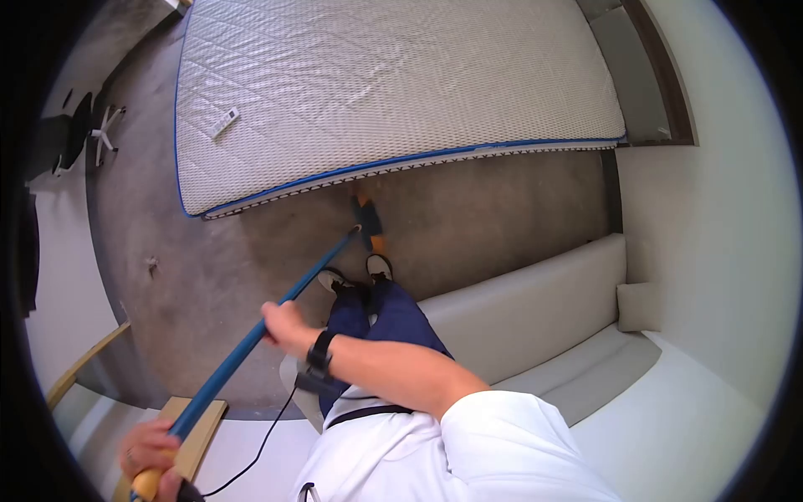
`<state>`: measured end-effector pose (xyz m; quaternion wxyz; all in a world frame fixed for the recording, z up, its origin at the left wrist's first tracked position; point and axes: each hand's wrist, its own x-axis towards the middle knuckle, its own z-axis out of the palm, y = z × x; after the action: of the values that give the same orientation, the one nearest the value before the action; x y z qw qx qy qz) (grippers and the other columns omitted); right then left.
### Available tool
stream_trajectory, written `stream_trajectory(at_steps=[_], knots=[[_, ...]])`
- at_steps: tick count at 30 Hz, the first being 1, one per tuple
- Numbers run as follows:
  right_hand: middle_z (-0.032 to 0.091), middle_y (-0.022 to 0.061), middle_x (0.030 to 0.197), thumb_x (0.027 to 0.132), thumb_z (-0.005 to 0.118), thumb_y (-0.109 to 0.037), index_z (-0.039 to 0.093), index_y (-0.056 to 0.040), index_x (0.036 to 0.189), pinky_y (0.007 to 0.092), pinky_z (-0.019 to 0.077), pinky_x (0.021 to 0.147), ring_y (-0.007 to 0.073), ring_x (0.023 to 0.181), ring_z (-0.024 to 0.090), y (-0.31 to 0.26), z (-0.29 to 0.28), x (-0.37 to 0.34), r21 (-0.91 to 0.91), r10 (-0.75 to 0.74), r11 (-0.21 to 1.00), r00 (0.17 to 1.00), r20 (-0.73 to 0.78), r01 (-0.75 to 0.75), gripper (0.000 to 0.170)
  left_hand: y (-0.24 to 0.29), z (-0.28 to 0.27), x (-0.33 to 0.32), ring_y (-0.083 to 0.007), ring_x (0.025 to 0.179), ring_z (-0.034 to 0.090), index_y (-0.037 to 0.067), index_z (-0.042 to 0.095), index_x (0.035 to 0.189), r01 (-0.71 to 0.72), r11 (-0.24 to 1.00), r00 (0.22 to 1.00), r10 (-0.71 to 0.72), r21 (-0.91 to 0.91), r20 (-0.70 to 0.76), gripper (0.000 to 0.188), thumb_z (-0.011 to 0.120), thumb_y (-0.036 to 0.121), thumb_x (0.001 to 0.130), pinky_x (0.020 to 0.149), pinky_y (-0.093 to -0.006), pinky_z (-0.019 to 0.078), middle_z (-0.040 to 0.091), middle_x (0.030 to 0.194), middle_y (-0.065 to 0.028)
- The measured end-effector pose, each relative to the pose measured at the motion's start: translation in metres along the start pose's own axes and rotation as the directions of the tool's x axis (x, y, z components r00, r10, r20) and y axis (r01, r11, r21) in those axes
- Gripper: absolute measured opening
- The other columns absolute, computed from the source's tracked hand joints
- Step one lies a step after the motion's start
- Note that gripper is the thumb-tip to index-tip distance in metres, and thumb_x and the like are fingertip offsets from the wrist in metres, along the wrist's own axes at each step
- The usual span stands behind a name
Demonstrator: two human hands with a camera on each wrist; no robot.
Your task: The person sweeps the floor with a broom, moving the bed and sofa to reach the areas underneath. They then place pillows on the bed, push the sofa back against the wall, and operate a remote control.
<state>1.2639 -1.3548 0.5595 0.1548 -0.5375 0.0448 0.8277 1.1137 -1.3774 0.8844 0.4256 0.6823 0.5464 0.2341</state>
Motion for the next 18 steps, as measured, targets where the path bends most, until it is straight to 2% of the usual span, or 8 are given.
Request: stream_trajectory(at_steps=[2, 4, 5, 6, 7, 10, 14, 18], knots=[[0.052, 0.0101, 0.064, 0.085, 0.057, -0.016, 0.048, 0.0008, 0.073, 0.0330, 0.0416, 0.040, 0.0208, 0.049, 0.054, 0.005, 0.019, -0.042, -0.002, 0.008, 1.000, 0.998, -0.058, -0.008, 0.023, -0.003, -0.023, -0.026, -0.0320, 0.077, 0.066, 0.002, 0.057, 0.075, -0.068, 0.996, 0.998, 0.068, -0.054, 0.009, 0.013, 0.061, 0.014, 0.078, 0.081, -0.0552, 0.0518, 0.064, 0.075, -0.0204], [0.052, 0.0089, 0.065, 0.085, 0.059, -0.017, 0.050, -0.0004, 0.074, 0.0323, 0.0414, 0.041, 0.0201, 0.050, 0.053, -0.003, -0.009, -0.052, -0.020, 0.000, 1.000, 0.996, -0.092, -0.002, 0.022, -0.016, -0.015, -0.033, -0.0317, 0.068, 0.065, 0.000, 0.058, 0.077, -0.160, 0.977, 0.987, 0.156, -0.144, -0.037, 0.016, 0.060, 0.016, 0.077, 0.077, -0.0549, 0.0533, 0.063, 0.071, -0.0213], [0.051, 0.0079, 0.064, 0.085, 0.060, -0.018, 0.051, -0.0016, 0.075, 0.0331, 0.0411, 0.041, 0.0198, 0.049, 0.052, -0.015, -0.027, -0.055, 0.005, -0.036, 0.999, 0.989, -0.143, 0.037, 0.021, -0.025, 0.008, -0.026, -0.0323, 0.072, 0.064, -0.001, 0.058, 0.080, -0.144, 0.968, 0.985, 0.121, -0.207, -0.121, 0.015, 0.059, 0.015, 0.079, 0.079, -0.0525, 0.0527, 0.063, 0.076, -0.0230], [0.049, 0.0073, 0.064, 0.085, 0.060, -0.017, 0.051, -0.0020, 0.075, 0.0339, 0.0403, 0.040, 0.0197, 0.049, 0.051, -0.018, -0.050, -0.041, 0.017, -0.087, 0.995, 0.967, -0.238, 0.094, 0.020, -0.043, 0.018, -0.023, -0.0345, 0.087, 0.066, 0.007, 0.059, 0.076, -0.078, 0.970, 0.996, 0.069, -0.230, -0.049, 0.016, 0.066, 0.013, 0.063, 0.085, -0.0461, 0.0513, 0.067, 0.080, -0.0150], [0.049, 0.0073, 0.064, 0.085, 0.059, -0.017, 0.052, -0.0023, 0.077, 0.0339, 0.0399, 0.041, 0.0197, 0.050, 0.051, -0.031, -0.075, -0.033, -0.003, -0.080, 0.997, 0.950, -0.303, 0.083, 0.018, -0.052, 0.039, -0.004, -0.0378, 0.099, 0.065, 0.004, 0.059, 0.080, -0.023, 0.962, 0.999, 0.029, -0.273, 0.021, 0.018, 0.070, 0.008, 0.066, 0.089, -0.0452, 0.0507, 0.069, 0.092, -0.0168], [0.044, 0.0053, 0.060, 0.087, 0.055, -0.016, 0.047, -0.0063, 0.072, 0.0318, 0.0355, 0.039, 0.0183, 0.045, 0.045, -0.066, -0.152, 0.020, -0.057, -0.120, 0.993, 0.921, -0.371, 0.106, 0.019, -0.077, 0.111, 0.041, -0.0362, 0.094, 0.067, 0.002, 0.062, 0.079, 0.051, 0.922, 0.993, -0.088, -0.383, -0.080, 0.018, 0.072, 0.003, 0.064, 0.083, -0.0386, 0.0519, 0.069, 0.093, -0.0146], [0.042, 0.0044, 0.059, 0.087, 0.053, -0.016, 0.045, -0.0069, 0.073, 0.0317, 0.0334, 0.037, 0.0173, 0.043, 0.043, -0.053, -0.096, 0.058, -0.173, -0.096, 0.983, 0.970, -0.224, 0.057, 0.019, -0.078, 0.091, 0.016, -0.0363, 0.091, 0.067, 0.002, 0.061, 0.076, 0.082, 0.961, 0.977, -0.130, -0.266, -0.168, 0.015, 0.070, 0.001, 0.064, 0.085, -0.0416, 0.0516, 0.068, 0.088, -0.0171], [0.048, 0.0116, 0.059, 0.082, 0.048, -0.013, 0.045, -0.0013, 0.075, 0.0347, 0.0329, 0.035, 0.0216, 0.041, 0.047, 0.012, 0.045, 0.074, -0.302, 0.057, 0.951, 0.998, -0.034, -0.065, 0.014, -0.053, 0.021, -0.054, -0.0355, 0.091, 0.065, 0.002, 0.058, 0.078, 0.270, 0.959, 0.909, -0.283, -0.084, -0.306, 0.014, 0.064, 0.002, 0.065, 0.088, -0.0441, 0.0503, 0.066, 0.089, -0.0191]])
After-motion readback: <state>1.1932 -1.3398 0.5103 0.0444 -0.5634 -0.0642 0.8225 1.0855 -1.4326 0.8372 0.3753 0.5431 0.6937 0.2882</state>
